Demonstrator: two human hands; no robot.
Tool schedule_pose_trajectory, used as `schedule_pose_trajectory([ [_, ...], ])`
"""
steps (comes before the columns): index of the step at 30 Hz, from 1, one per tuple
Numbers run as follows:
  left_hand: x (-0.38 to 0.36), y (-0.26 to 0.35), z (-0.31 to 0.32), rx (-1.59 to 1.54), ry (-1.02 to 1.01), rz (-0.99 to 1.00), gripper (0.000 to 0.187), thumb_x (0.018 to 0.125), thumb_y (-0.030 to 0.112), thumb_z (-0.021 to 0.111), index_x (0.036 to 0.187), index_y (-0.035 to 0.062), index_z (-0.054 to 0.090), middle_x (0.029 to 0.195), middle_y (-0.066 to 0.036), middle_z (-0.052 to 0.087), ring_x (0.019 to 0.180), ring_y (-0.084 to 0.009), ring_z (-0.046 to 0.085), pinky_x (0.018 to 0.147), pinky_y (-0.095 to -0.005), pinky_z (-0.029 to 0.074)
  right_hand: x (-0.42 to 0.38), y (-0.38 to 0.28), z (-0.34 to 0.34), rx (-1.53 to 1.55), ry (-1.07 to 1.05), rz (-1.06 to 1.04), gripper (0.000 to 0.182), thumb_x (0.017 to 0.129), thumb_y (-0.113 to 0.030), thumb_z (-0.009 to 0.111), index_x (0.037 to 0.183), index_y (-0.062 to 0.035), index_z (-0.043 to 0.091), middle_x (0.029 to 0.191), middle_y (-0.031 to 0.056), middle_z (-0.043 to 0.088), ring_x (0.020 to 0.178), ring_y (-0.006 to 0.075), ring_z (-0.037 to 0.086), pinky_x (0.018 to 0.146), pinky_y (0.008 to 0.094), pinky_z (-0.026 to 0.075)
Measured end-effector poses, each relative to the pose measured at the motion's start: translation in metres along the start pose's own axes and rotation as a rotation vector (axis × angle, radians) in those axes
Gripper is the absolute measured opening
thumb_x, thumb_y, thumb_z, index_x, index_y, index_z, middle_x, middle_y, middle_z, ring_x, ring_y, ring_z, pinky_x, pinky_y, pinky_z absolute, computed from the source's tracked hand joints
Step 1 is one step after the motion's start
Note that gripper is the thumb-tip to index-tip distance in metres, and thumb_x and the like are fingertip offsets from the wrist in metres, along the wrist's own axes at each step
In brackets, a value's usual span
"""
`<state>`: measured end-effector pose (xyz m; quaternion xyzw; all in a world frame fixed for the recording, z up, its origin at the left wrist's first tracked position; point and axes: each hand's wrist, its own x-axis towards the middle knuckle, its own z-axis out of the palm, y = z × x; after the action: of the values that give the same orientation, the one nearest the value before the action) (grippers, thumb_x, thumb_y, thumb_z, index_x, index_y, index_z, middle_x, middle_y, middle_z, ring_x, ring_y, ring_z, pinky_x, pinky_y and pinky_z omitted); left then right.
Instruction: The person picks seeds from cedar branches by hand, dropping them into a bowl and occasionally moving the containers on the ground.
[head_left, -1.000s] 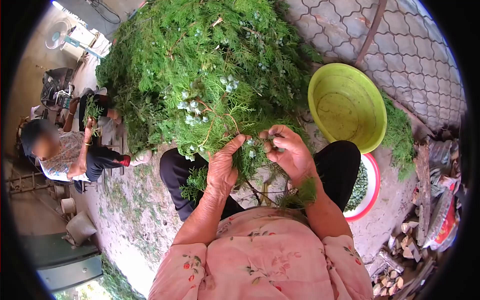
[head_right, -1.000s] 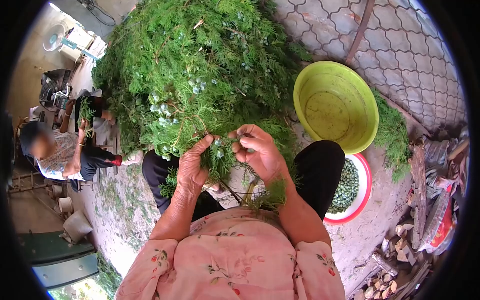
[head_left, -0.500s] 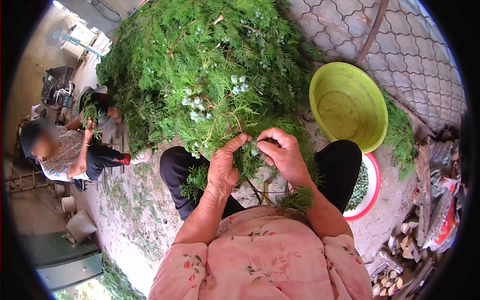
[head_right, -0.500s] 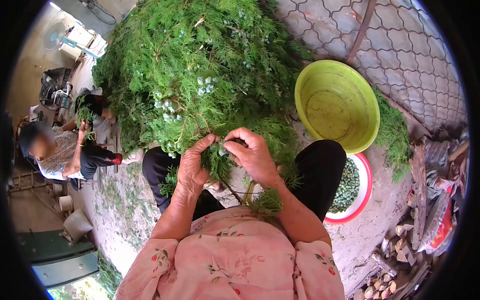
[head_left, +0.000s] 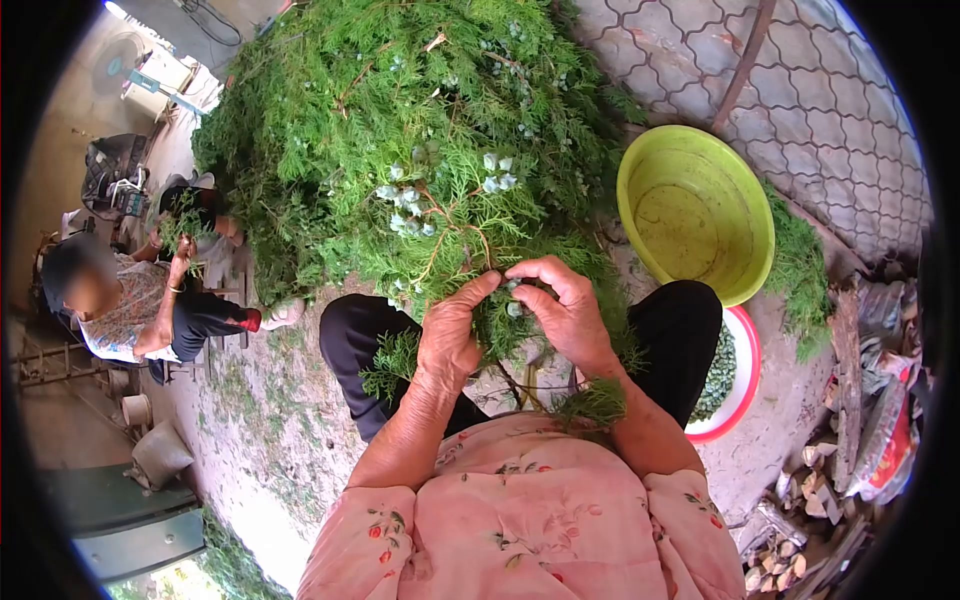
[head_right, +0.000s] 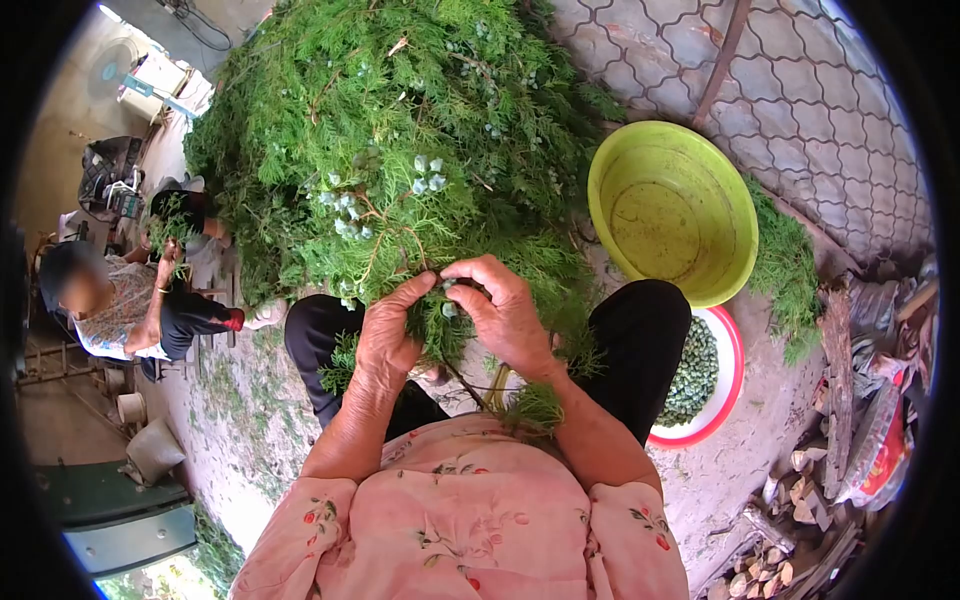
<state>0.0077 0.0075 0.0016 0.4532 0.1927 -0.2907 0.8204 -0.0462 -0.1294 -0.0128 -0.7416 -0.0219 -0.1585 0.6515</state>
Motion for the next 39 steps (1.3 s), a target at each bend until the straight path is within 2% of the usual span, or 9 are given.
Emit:
schedule_pose_trajectory([
  [3, 0.001, -0.004, 0.0, -0.044, -0.03, -0.002, 0.021, 0.078, 0.004, 0.066, 0.098, 0.0016, 0.061, 0.09, -0.007, 0.064, 0.082, -0.0175, 0.06, 0.073, -0.0304, 0.049, -0.008, 0.009, 0.007, 0.206, 0.094, 0.183, 0.016, 0.083, -0.004, 0.058, 0.1, -0.0015, 0.058, 0.083, 0.0037, 0.059, 0.07, 0.0105, 0.056, 0.065, 0.0221, 0.045],
  [5, 0.007, -0.012, -0.002, -0.03, -0.003, 0.072, 0.022, 0.079, 0.004, 0.064, 0.101, 0.002, 0.06, 0.095, -0.007, 0.063, 0.084, -0.0183, 0.059, 0.075, -0.0316, 0.049, -0.011, 0.016, 0.011, 0.687, 0.292, 0.454, 0.016, 0.085, -0.003, 0.056, 0.101, -0.0024, 0.057, 0.083, 0.0055, 0.06, 0.067, 0.0105, 0.056, 0.058, 0.0219, 0.044],
  [12, -0.001, 0.0, 0.001, -0.108, 0.053, 0.011, 0.023, 0.081, 0.003, 0.061, 0.103, 0.0017, 0.058, 0.095, -0.008, 0.062, 0.084, -0.0209, 0.06, 0.077, -0.0351, 0.051, -0.002, -0.006, -0.018, 1.065, 0.273, 0.408, 0.019, 0.087, -0.006, 0.055, 0.105, -0.0016, 0.055, 0.083, 0.0079, 0.061, 0.061, 0.0107, 0.054, 0.047, 0.0229, 0.041],
  [20, -0.006, 0.001, 0.002, 0.017, -0.047, 0.017, 0.027, 0.078, 0.005, 0.065, 0.104, 0.0023, 0.058, 0.096, -0.007, 0.062, 0.088, -0.0193, 0.058, 0.079, -0.0335, 0.048, -0.003, -0.001, -0.008, 0.811, 0.215, 0.439, 0.015, 0.085, -0.006, 0.057, 0.099, -0.0008, 0.06, 0.072, 0.0067, 0.059, 0.054, 0.0092, 0.051, 0.047, 0.0198, 0.039],
  [25, -0.009, -0.003, 0.008, 0.099, -0.126, 0.097, 0.035, 0.073, 0.007, 0.072, 0.106, 0.0036, 0.058, 0.097, -0.005, 0.061, 0.093, -0.0161, 0.054, 0.085, -0.0313, 0.042, 0.003, -0.016, -0.004, 0.239, 0.165, 0.222, 0.013, 0.083, 0.002, 0.056, 0.095, 0.0002, 0.059, 0.081, 0.0046, 0.058, 0.061, 0.0091, 0.054, 0.054, 0.022, 0.044],
  [32, 0.0, -0.007, -0.004, 0.033, -0.112, 0.006, 0.036, 0.073, 0.009, 0.072, 0.105, 0.004, 0.059, 0.096, -0.004, 0.061, 0.091, -0.0155, 0.054, 0.087, -0.0313, 0.039, 0.004, -0.009, 0.001, -0.108, 0.082, -0.12, 0.016, 0.076, 0.007, 0.059, 0.09, -0.0007, 0.057, 0.08, 0.008, 0.055, 0.066, 0.0166, 0.056, 0.059, 0.0266, 0.045],
  [34, 0.001, -0.006, -0.007, 0.036, -0.085, -0.051, 0.035, 0.074, 0.009, 0.071, 0.105, 0.0038, 0.059, 0.094, -0.004, 0.062, 0.09, -0.0158, 0.054, 0.086, -0.0321, 0.039, 0.004, -0.009, 0.001, -0.118, 0.078, -0.101, 0.017, 0.075, 0.006, 0.061, 0.09, -0.0011, 0.057, 0.08, 0.0091, 0.055, 0.067, 0.0206, 0.056, 0.059, 0.0284, 0.045],
  [37, -0.003, -0.001, -0.002, 0.012, -0.065, -0.061, 0.031, 0.075, 0.007, 0.069, 0.105, 0.0038, 0.059, 0.093, -0.005, 0.062, 0.09, -0.0162, 0.055, 0.084, -0.0323, 0.041, 0.003, -0.011, 0.004, -0.128, 0.105, -0.106, 0.014, 0.078, 0.005, 0.059, 0.09, -0.0017, 0.057, 0.077, 0.0068, 0.057, 0.064, 0.0158, 0.056, 0.058, 0.0266, 0.044],
  [39, -0.006, 0.0, 0.001, 0.013, -0.064, -0.038, 0.031, 0.076, 0.007, 0.068, 0.105, 0.0035, 0.059, 0.093, -0.005, 0.062, 0.089, -0.0164, 0.055, 0.082, -0.0323, 0.042, 0.002, -0.019, 0.001, 0.241, 0.099, 0.302, 0.009, 0.082, 0.002, 0.056, 0.091, -0.0018, 0.057, 0.073, 0.0037, 0.058, 0.062, 0.0104, 0.054, 0.057, 0.0231, 0.043],
])
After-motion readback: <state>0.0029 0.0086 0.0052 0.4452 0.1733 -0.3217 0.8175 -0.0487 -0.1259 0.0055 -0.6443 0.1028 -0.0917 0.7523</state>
